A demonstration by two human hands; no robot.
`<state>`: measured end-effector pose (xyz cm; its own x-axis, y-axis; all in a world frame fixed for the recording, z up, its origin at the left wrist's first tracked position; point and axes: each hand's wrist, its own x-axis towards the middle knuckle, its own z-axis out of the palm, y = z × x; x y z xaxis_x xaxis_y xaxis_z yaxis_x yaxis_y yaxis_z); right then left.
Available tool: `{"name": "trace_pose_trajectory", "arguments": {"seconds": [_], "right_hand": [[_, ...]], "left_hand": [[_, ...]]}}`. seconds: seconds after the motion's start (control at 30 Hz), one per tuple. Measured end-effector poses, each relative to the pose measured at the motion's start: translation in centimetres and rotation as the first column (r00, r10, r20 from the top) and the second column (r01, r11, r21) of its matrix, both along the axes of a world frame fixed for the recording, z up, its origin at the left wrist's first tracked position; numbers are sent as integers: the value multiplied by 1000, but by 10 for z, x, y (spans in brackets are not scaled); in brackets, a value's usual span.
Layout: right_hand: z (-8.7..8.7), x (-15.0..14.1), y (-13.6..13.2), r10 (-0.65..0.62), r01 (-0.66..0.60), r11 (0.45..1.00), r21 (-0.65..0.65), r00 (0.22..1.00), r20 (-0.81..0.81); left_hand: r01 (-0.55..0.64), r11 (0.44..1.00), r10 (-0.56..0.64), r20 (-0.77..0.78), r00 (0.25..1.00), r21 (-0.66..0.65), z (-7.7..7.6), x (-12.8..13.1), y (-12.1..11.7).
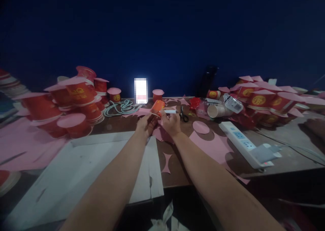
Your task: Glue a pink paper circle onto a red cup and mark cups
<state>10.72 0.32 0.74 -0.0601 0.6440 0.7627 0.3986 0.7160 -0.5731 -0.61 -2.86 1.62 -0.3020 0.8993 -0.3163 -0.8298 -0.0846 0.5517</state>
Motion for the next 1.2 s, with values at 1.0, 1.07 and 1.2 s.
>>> {"name": "trace_pose_trajectory", "arguments": {"seconds": [1.0,1.07,1.2], "right_hand": [[1,-1,-8,39,-38,999,-32,998,48],[0,-2,-8,21,-22,1000,12,998,62],[-1,-2,-6,-4,-1,998,70,997,80]], "left_hand": [[17,999,-16,7,1000,-42,5,0,-1],[52,998,-52,-2,999,-38,5,-1,-1],[49,998,-49,-1,999,-45,5,-1,-1]]}}
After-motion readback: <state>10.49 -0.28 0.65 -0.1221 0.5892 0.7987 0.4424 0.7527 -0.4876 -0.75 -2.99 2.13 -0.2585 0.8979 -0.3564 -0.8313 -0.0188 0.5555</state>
